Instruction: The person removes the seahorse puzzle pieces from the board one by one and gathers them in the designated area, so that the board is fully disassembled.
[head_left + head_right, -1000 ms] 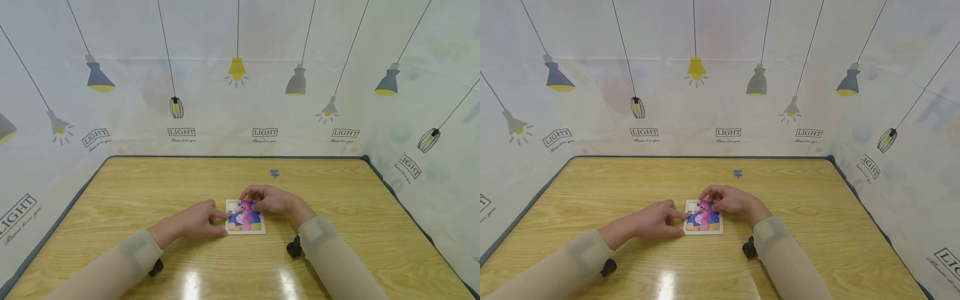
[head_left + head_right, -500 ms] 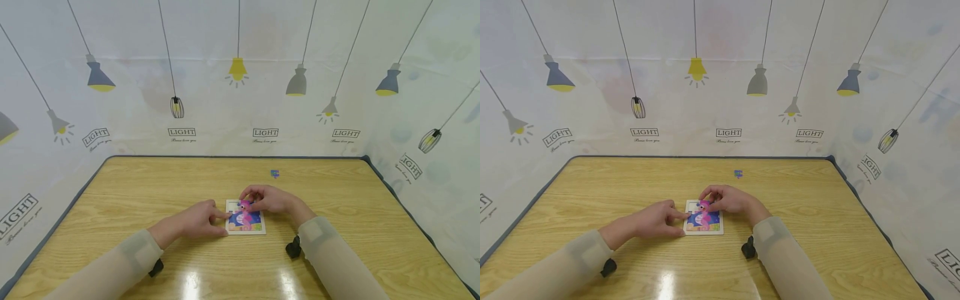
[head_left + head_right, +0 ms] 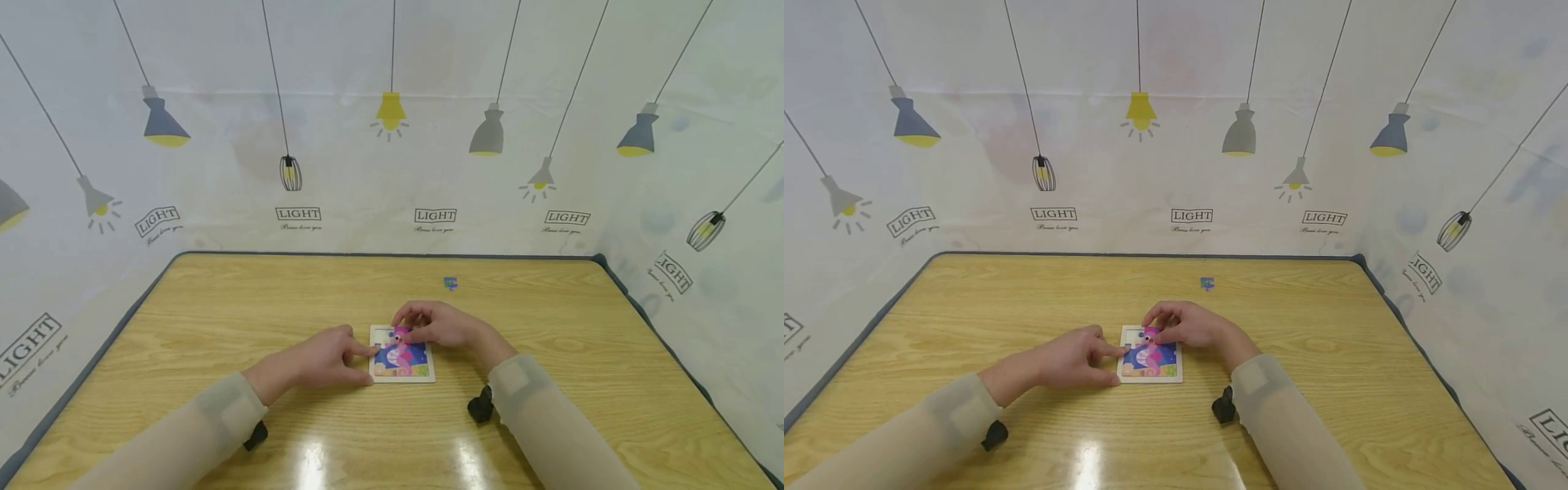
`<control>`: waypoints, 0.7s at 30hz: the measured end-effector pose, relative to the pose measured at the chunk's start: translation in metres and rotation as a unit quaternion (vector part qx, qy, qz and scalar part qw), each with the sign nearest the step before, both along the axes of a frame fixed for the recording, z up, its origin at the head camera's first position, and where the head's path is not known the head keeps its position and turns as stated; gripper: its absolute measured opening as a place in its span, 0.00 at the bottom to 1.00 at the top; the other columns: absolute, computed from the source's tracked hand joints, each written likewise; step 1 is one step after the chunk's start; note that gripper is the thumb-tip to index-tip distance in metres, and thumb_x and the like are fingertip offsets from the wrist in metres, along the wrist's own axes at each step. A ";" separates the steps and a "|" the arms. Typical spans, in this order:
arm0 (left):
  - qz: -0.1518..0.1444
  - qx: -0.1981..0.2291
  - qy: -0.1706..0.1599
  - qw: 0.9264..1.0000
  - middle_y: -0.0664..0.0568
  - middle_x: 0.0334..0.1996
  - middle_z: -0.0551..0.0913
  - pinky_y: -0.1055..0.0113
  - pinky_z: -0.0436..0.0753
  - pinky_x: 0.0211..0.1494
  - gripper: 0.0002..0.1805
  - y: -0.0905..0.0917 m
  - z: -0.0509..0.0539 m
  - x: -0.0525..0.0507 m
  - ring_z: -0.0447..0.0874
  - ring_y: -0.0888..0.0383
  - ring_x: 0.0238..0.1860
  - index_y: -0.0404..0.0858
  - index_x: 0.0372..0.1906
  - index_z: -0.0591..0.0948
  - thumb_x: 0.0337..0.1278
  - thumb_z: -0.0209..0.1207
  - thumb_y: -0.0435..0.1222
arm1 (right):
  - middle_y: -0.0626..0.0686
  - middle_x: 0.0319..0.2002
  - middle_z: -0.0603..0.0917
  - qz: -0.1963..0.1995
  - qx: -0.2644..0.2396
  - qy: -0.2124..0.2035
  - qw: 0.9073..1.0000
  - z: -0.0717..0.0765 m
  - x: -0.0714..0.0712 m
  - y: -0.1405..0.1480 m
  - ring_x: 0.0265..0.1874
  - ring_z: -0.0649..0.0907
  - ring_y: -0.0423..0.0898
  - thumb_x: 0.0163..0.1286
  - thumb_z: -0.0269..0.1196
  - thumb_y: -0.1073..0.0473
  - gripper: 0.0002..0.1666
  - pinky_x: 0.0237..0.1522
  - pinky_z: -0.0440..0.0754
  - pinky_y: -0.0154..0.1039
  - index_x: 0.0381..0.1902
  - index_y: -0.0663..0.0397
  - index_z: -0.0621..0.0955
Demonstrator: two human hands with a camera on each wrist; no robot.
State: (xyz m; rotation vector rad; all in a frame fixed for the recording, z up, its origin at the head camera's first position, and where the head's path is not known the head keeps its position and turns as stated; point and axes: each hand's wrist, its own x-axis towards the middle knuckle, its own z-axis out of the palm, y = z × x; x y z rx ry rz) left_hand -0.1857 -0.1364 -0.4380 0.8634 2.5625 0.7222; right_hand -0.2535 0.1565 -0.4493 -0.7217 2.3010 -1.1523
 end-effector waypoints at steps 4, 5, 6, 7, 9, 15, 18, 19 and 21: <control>0.003 -0.002 -0.005 1.000 0.50 0.35 0.73 0.64 0.67 0.37 0.32 0.000 0.001 0.000 0.68 0.57 0.35 0.50 0.73 0.84 0.67 0.74 0.53 | 0.50 0.49 0.86 -0.001 -0.003 -0.008 1.000 0.001 0.000 0.000 0.48 0.79 0.49 0.78 0.71 0.57 0.14 0.54 0.76 0.44 0.58 0.41 0.87; 0.004 -0.002 -0.007 1.000 0.50 0.35 0.73 0.64 0.67 0.37 0.32 0.000 0.001 0.000 0.69 0.57 0.35 0.50 0.73 0.84 0.67 0.74 0.53 | 0.50 0.49 0.86 -0.002 -0.004 -0.011 1.000 0.001 0.000 0.000 0.48 0.79 0.49 0.78 0.71 0.57 0.14 0.55 0.76 0.44 0.58 0.41 0.88; 0.004 -0.002 -0.007 1.000 0.50 0.35 0.73 0.64 0.67 0.38 0.32 -0.001 0.001 0.000 0.69 0.56 0.35 0.50 0.73 0.84 0.67 0.74 0.53 | 0.50 0.48 0.86 -0.002 -0.005 -0.013 1.000 0.001 0.000 0.000 0.48 0.79 0.49 0.78 0.71 0.56 0.13 0.55 0.76 0.44 0.58 0.41 0.88; 0.004 -0.002 -0.006 1.000 0.50 0.35 0.73 0.64 0.67 0.38 0.32 -0.001 0.001 0.000 0.69 0.57 0.35 0.50 0.73 0.84 0.67 0.74 0.53 | 0.50 0.48 0.86 -0.004 -0.005 -0.012 1.000 0.001 0.000 0.000 0.49 0.79 0.49 0.78 0.71 0.56 0.13 0.56 0.76 0.44 0.58 0.40 0.88; 0.002 -0.002 -0.005 1.000 0.51 0.35 0.73 0.64 0.67 0.38 0.32 -0.001 0.001 0.000 0.69 0.57 0.35 0.50 0.72 0.84 0.67 0.74 0.53 | 0.49 0.49 0.87 -0.009 -0.005 -0.010 1.000 0.001 0.000 0.000 0.50 0.80 0.49 0.79 0.71 0.55 0.13 0.57 0.76 0.44 0.58 0.39 0.89; 0.003 -0.006 -0.006 1.000 0.51 0.35 0.73 0.65 0.68 0.38 0.32 -0.001 0.000 -0.001 0.69 0.57 0.35 0.50 0.73 0.84 0.66 0.74 0.54 | 0.46 0.56 0.90 -0.025 -0.015 -0.010 1.000 0.004 0.005 0.004 0.49 0.82 0.48 0.79 0.70 0.51 0.16 0.54 0.79 0.42 0.61 0.39 0.89; 0.007 -0.011 -0.007 1.000 0.52 0.36 0.74 0.65 0.69 0.38 0.32 -0.001 0.001 0.000 0.70 0.57 0.35 0.51 0.73 0.84 0.67 0.74 0.54 | 0.47 0.54 0.89 -0.036 -0.016 -0.014 0.999 0.007 0.007 0.008 0.42 0.80 0.48 0.79 0.70 0.50 0.18 0.45 0.78 0.40 0.63 0.39 0.89; 0.008 -0.012 -0.007 1.000 0.52 0.36 0.74 0.65 0.69 0.38 0.32 0.000 0.001 0.000 0.70 0.57 0.36 0.52 0.73 0.84 0.67 0.74 0.54 | 0.48 0.53 0.89 -0.040 -0.018 -0.014 0.999 0.008 0.008 0.010 0.41 0.80 0.48 0.79 0.69 0.49 0.19 0.43 0.78 0.40 0.64 0.40 0.88; 0.007 -0.011 -0.004 1.000 0.52 0.36 0.74 0.65 0.69 0.38 0.32 0.000 0.002 0.000 0.70 0.57 0.35 0.52 0.72 0.84 0.67 0.74 0.54 | 0.50 0.51 0.88 -0.052 -0.023 -0.015 0.998 0.009 0.009 0.013 0.38 0.81 0.50 0.80 0.69 0.49 0.20 0.39 0.80 0.39 0.65 0.41 0.87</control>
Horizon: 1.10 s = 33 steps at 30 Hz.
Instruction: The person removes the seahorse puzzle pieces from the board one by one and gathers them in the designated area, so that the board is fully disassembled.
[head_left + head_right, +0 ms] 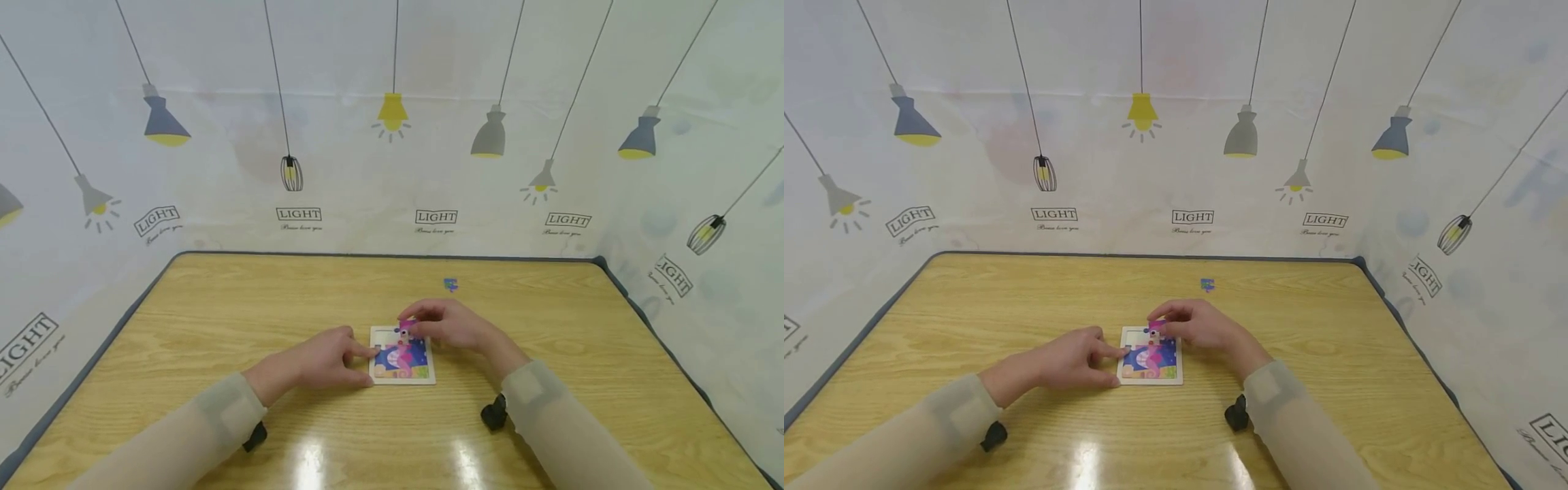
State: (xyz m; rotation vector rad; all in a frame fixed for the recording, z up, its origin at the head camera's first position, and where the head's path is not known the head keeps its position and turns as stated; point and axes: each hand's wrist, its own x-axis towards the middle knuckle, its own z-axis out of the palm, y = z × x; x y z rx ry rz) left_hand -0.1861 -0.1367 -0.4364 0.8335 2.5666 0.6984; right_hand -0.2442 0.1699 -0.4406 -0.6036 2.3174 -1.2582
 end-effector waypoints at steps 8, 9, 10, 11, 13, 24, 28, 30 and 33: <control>0.000 0.009 -0.001 1.000 0.51 0.35 0.73 0.65 0.67 0.38 0.32 0.000 0.000 0.000 0.68 0.57 0.35 0.48 0.72 0.84 0.67 0.74 0.52 | 0.56 0.54 0.84 -0.057 -0.049 0.000 0.997 0.000 0.000 0.020 0.46 0.87 0.51 0.83 0.65 0.55 0.18 0.50 0.89 0.42 0.66 0.49 0.86; -0.001 0.010 -0.001 1.000 0.51 0.35 0.73 0.65 0.67 0.38 0.32 0.000 0.000 0.000 0.68 0.57 0.35 0.48 0.72 0.84 0.67 0.74 0.52 | 0.57 0.54 0.84 -0.062 -0.052 0.002 0.997 0.001 0.000 0.022 0.46 0.87 0.51 0.83 0.65 0.56 0.18 0.50 0.90 0.43 0.67 0.50 0.85; -0.001 0.011 -0.001 1.000 0.51 0.35 0.72 0.65 0.67 0.38 0.32 0.000 0.000 0.000 0.68 0.57 0.35 0.48 0.72 0.84 0.67 0.75 0.52 | 0.57 0.53 0.83 -0.068 -0.055 0.003 0.996 0.001 0.001 0.025 0.46 0.87 0.51 0.83 0.65 0.57 0.18 0.50 0.90 0.43 0.67 0.50 0.85; -0.001 0.012 0.000 1.000 0.51 0.35 0.72 0.65 0.67 0.38 0.32 -0.001 0.000 0.001 0.67 0.57 0.35 0.48 0.72 0.84 0.67 0.75 0.52 | 0.57 0.53 0.84 -0.072 -0.056 0.005 0.996 0.001 0.001 0.028 0.46 0.88 0.51 0.83 0.65 0.57 0.18 0.51 0.90 0.44 0.66 0.50 0.85; -0.004 0.012 0.002 1.000 0.51 0.34 0.72 0.65 0.67 0.38 0.32 -0.001 0.000 0.001 0.67 0.57 0.35 0.48 0.72 0.84 0.67 0.75 0.52 | 0.58 0.54 0.84 -0.083 -0.063 0.002 0.995 0.001 0.002 0.034 0.45 0.88 0.51 0.83 0.65 0.58 0.18 0.51 0.90 0.45 0.66 0.51 0.84; -0.006 0.011 0.004 1.000 0.52 0.35 0.72 0.65 0.67 0.38 0.33 0.000 0.000 0.002 0.67 0.57 0.35 0.48 0.73 0.84 0.66 0.74 0.52 | 0.60 0.59 0.85 -0.103 -0.071 0.004 0.992 0.001 0.004 0.069 0.47 0.90 0.52 0.80 0.67 0.63 0.24 0.51 0.91 0.45 0.70 0.59 0.82; -0.007 0.011 0.007 1.000 0.52 0.34 0.71 0.65 0.66 0.38 0.33 0.000 0.000 0.002 0.67 0.57 0.35 0.48 0.72 0.84 0.66 0.75 0.52 | 0.62 0.60 0.84 -0.113 -0.062 0.005 0.992 0.001 0.004 0.082 0.48 0.91 0.52 0.78 0.69 0.63 0.24 0.51 0.91 0.45 0.69 0.58 0.82; -0.007 0.010 0.009 1.000 0.52 0.34 0.71 0.65 0.66 0.37 0.32 0.000 0.000 0.002 0.67 0.57 0.34 0.48 0.72 0.84 0.66 0.75 0.52 | 0.63 0.61 0.84 -0.120 -0.055 0.005 0.991 0.000 0.004 0.089 0.49 0.91 0.52 0.78 0.70 0.61 0.24 0.52 0.91 0.44 0.69 0.56 0.83; -0.006 0.008 0.008 1.000 0.52 0.34 0.72 0.65 0.66 0.37 0.33 0.000 0.000 0.002 0.67 0.57 0.35 0.48 0.72 0.84 0.66 0.75 0.52 | 0.61 0.63 0.83 -0.135 -0.035 0.004 0.990 0.000 0.004 0.097 0.50 0.90 0.51 0.77 0.72 0.58 0.26 0.53 0.90 0.41 0.69 0.54 0.83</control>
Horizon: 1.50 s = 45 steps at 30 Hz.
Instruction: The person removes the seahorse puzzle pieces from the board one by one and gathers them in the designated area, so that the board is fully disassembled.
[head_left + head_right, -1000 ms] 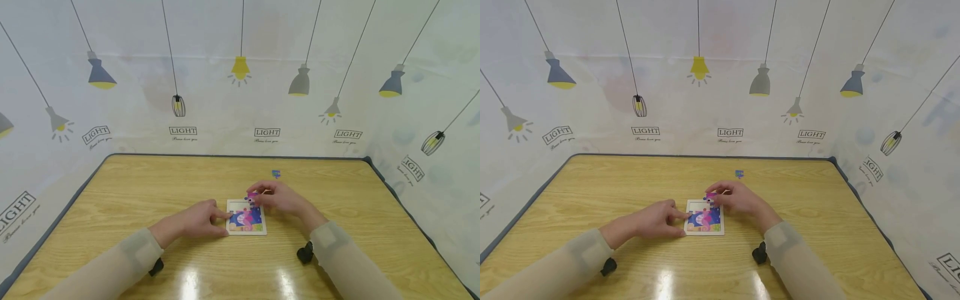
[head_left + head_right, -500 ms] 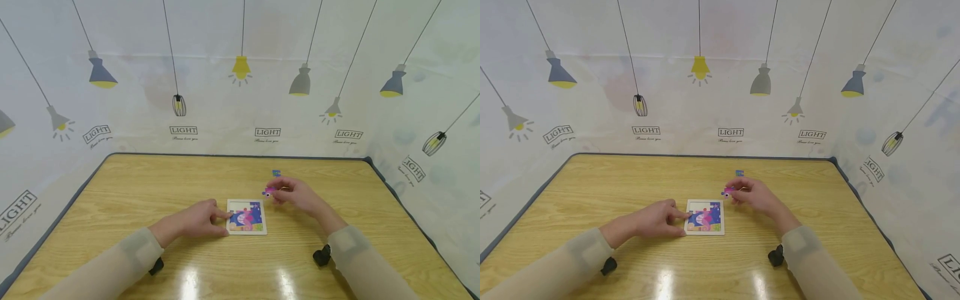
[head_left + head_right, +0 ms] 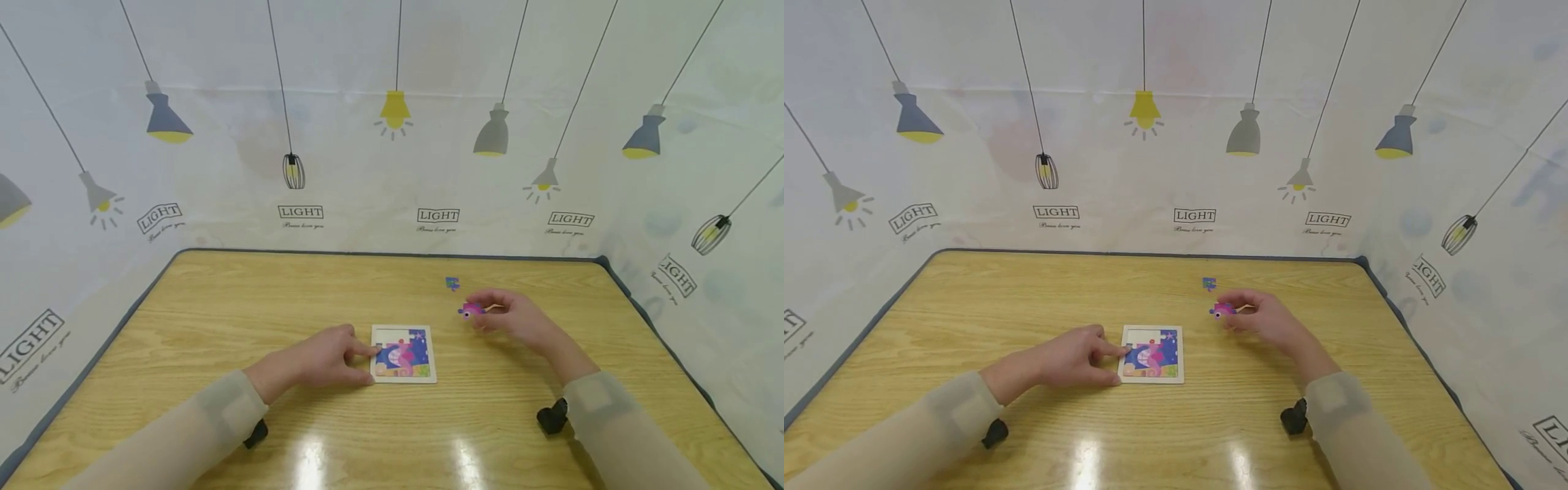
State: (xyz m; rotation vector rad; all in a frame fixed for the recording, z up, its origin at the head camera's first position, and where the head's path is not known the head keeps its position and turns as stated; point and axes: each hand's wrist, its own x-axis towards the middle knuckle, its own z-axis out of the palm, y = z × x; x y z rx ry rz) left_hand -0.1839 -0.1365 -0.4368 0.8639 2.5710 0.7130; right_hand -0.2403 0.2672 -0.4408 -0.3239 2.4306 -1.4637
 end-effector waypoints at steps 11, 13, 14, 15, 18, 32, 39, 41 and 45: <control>0.004 0.001 -0.004 1.000 0.51 0.34 0.71 0.65 0.66 0.38 0.32 -0.002 0.001 0.000 0.67 0.57 0.35 0.48 0.72 0.84 0.66 0.75 0.52 | 0.61 0.64 0.82 -0.017 0.010 0.002 1.000 0.001 -0.004 0.018 0.51 0.88 0.47 0.78 0.71 0.58 0.27 0.53 0.89 0.37 0.71 0.55 0.81; 0.003 0.001 -0.003 1.000 0.51 0.34 0.72 0.65 0.66 0.38 0.32 -0.002 0.001 0.000 0.67 0.57 0.35 0.48 0.72 0.84 0.66 0.75 0.52 | 0.63 0.62 0.82 -0.019 0.008 0.007 1.000 0.001 -0.005 0.022 0.51 0.88 0.46 0.79 0.70 0.58 0.26 0.53 0.89 0.37 0.72 0.56 0.81; 0.003 0.001 -0.004 1.000 0.51 0.35 0.72 0.65 0.67 0.38 0.32 -0.002 0.001 0.000 0.67 0.57 0.35 0.48 0.72 0.84 0.66 0.75 0.53 | 0.63 0.61 0.81 -0.021 0.003 0.005 1.000 0.001 -0.005 0.023 0.51 0.88 0.46 0.79 0.70 0.59 0.26 0.54 0.89 0.37 0.72 0.57 0.81; 0.003 0.002 -0.004 1.000 0.51 0.35 0.72 0.65 0.67 0.38 0.33 -0.002 0.001 0.000 0.67 0.57 0.35 0.49 0.72 0.84 0.66 0.75 0.53 | 0.64 0.61 0.81 -0.020 -0.001 0.006 1.000 0.000 -0.005 0.024 0.51 0.88 0.46 0.80 0.69 0.60 0.26 0.54 0.89 0.37 0.72 0.58 0.80; 0.004 0.002 -0.005 1.000 0.52 0.35 0.72 0.65 0.67 0.38 0.33 -0.002 0.001 0.000 0.67 0.57 0.35 0.49 0.72 0.84 0.66 0.75 0.52 | 0.66 0.61 0.81 -0.024 -0.011 0.001 1.000 -0.001 -0.006 0.028 0.51 0.87 0.44 0.80 0.68 0.62 0.27 0.55 0.89 0.36 0.73 0.62 0.79; -0.002 0.000 0.003 1.000 0.53 0.34 0.71 0.65 0.66 0.38 0.32 -0.001 0.001 -0.001 0.67 0.58 0.35 0.48 0.72 0.84 0.66 0.74 0.52 | 0.61 0.61 0.85 -0.048 0.117 0.021 0.992 -0.003 -0.022 0.030 0.49 0.81 0.48 0.81 0.68 0.53 0.28 0.44 0.83 0.36 0.74 0.56 0.81; 0.003 0.003 -0.005 1.000 0.52 0.34 0.71 0.65 0.66 0.38 0.32 -0.002 0.000 -0.002 0.67 0.57 0.35 0.49 0.72 0.84 0.66 0.75 0.53 | 0.63 0.61 0.84 -0.049 0.170 0.050 0.983 -0.004 -0.034 0.031 0.52 0.81 0.54 0.82 0.66 0.52 0.28 0.48 0.80 0.42 0.74 0.53 0.80; 0.004 0.001 -0.005 1.000 0.52 0.35 0.71 0.65 0.66 0.38 0.32 -0.001 0.001 -0.002 0.67 0.57 0.35 0.50 0.72 0.84 0.66 0.74 0.53 | 0.64 0.63 0.84 -0.045 0.183 0.061 0.980 -0.004 -0.038 0.032 0.56 0.81 0.57 0.83 0.64 0.52 0.27 0.52 0.79 0.45 0.75 0.52 0.80; 0.008 -0.004 -0.007 1.000 0.52 0.35 0.72 0.65 0.67 0.38 0.32 0.000 0.002 -0.001 0.67 0.57 0.35 0.50 0.72 0.84 0.67 0.74 0.53 | 0.66 0.64 0.83 -0.040 0.195 0.067 0.978 -0.003 -0.046 0.029 0.59 0.82 0.59 0.85 0.62 0.53 0.28 0.56 0.78 0.48 0.77 0.53 0.78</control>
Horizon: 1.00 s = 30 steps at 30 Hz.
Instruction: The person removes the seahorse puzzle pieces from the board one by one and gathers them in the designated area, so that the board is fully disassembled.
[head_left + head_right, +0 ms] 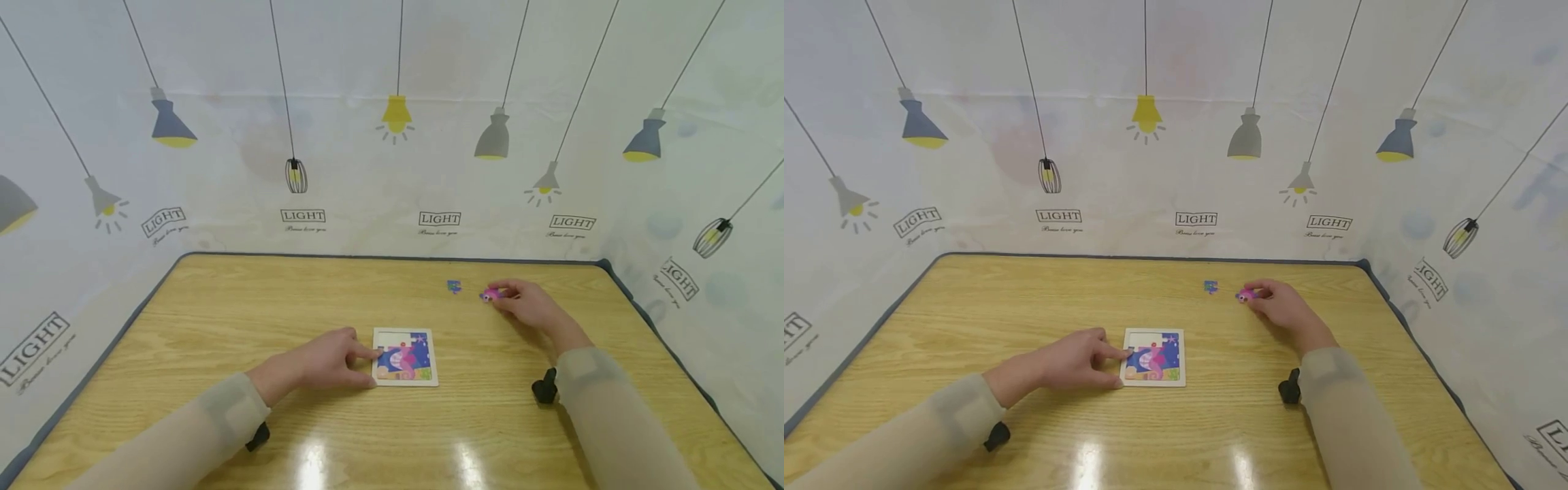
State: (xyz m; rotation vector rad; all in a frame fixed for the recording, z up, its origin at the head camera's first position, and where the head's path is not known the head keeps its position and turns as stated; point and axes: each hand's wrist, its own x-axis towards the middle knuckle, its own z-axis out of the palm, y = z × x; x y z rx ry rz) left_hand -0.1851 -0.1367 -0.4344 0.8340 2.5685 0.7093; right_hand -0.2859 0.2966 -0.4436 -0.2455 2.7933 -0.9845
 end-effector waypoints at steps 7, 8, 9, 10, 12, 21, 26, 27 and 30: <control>0.003 -0.002 -0.001 1.000 0.51 0.35 0.72 0.65 0.66 0.38 0.32 0.003 0.000 0.002 0.67 0.57 0.35 0.50 0.72 0.84 0.66 0.75 0.52 | 0.64 0.53 0.85 0.002 0.008 0.005 1.000 -0.001 -0.010 -0.006 0.43 0.83 0.53 0.86 0.59 0.56 0.27 0.48 0.80 0.45 0.77 0.57 0.76; 0.003 -0.001 -0.002 1.000 0.51 0.35 0.71 0.65 0.66 0.38 0.32 0.003 0.000 0.002 0.67 0.57 0.35 0.50 0.72 0.84 0.66 0.75 0.52 | 0.64 0.53 0.85 0.003 0.016 0.008 1.000 -0.002 -0.012 -0.007 0.44 0.84 0.53 0.87 0.59 0.55 0.26 0.50 0.80 0.47 0.77 0.56 0.76; 0.003 -0.001 -0.003 1.000 0.51 0.35 0.71 0.65 0.66 0.38 0.32 0.002 0.000 0.002 0.67 0.57 0.35 0.49 0.72 0.84 0.66 0.75 0.52 | 0.65 0.54 0.84 0.005 0.022 0.008 1.000 -0.003 -0.013 -0.007 0.45 0.83 0.55 0.87 0.58 0.55 0.26 0.52 0.79 0.50 0.77 0.56 0.76; 0.003 -0.001 -0.003 1.000 0.51 0.35 0.72 0.65 0.66 0.38 0.32 0.002 0.000 0.002 0.67 0.57 0.35 0.50 0.72 0.84 0.66 0.75 0.52 | 0.66 0.55 0.84 0.007 0.029 0.010 1.000 -0.004 -0.014 -0.007 0.47 0.82 0.56 0.87 0.57 0.55 0.26 0.55 0.79 0.53 0.77 0.55 0.76; 0.003 -0.003 -0.004 1.000 0.51 0.35 0.72 0.65 0.66 0.38 0.32 0.002 0.000 0.002 0.67 0.57 0.35 0.50 0.72 0.84 0.66 0.75 0.52 | 0.67 0.59 0.83 0.011 0.038 0.008 0.999 -0.006 -0.017 -0.008 0.52 0.80 0.59 0.88 0.57 0.53 0.25 0.60 0.76 0.58 0.76 0.53 0.77; 0.004 -0.011 0.000 1.000 0.52 0.35 0.72 0.65 0.67 0.39 0.31 0.003 0.001 0.002 0.68 0.57 0.36 0.52 0.72 0.84 0.66 0.74 0.53 | 0.69 0.65 0.81 0.008 0.025 -0.002 1.000 -0.012 -0.022 -0.008 0.63 0.80 0.65 0.88 0.57 0.52 0.28 0.73 0.72 0.66 0.78 0.56 0.74; 0.005 -0.009 0.001 1.000 0.52 0.35 0.72 0.65 0.67 0.38 0.31 0.003 0.002 0.002 0.67 0.57 0.35 0.52 0.72 0.84 0.66 0.74 0.52 | 0.71 0.68 0.80 -0.021 0.009 -0.008 1.000 -0.013 -0.022 -0.008 0.66 0.79 0.67 0.86 0.60 0.50 0.27 0.73 0.72 0.66 0.75 0.56 0.77; 0.003 -0.006 0.003 1.000 0.51 0.35 0.72 0.65 0.66 0.38 0.31 0.003 0.003 0.002 0.67 0.57 0.35 0.51 0.72 0.84 0.66 0.74 0.52 | 0.72 0.69 0.79 -0.024 0.007 -0.008 1.000 -0.012 -0.022 -0.009 0.67 0.78 0.68 0.86 0.60 0.50 0.27 0.73 0.72 0.67 0.75 0.55 0.77; -0.001 0.000 0.006 1.000 0.51 0.34 0.71 0.65 0.66 0.38 0.31 0.002 0.003 0.003 0.66 0.57 0.35 0.49 0.72 0.84 0.66 0.75 0.51 | 0.73 0.72 0.77 -0.034 0.000 -0.011 0.999 -0.010 -0.021 -0.012 0.71 0.77 0.70 0.87 0.60 0.49 0.27 0.74 0.72 0.67 0.76 0.53 0.78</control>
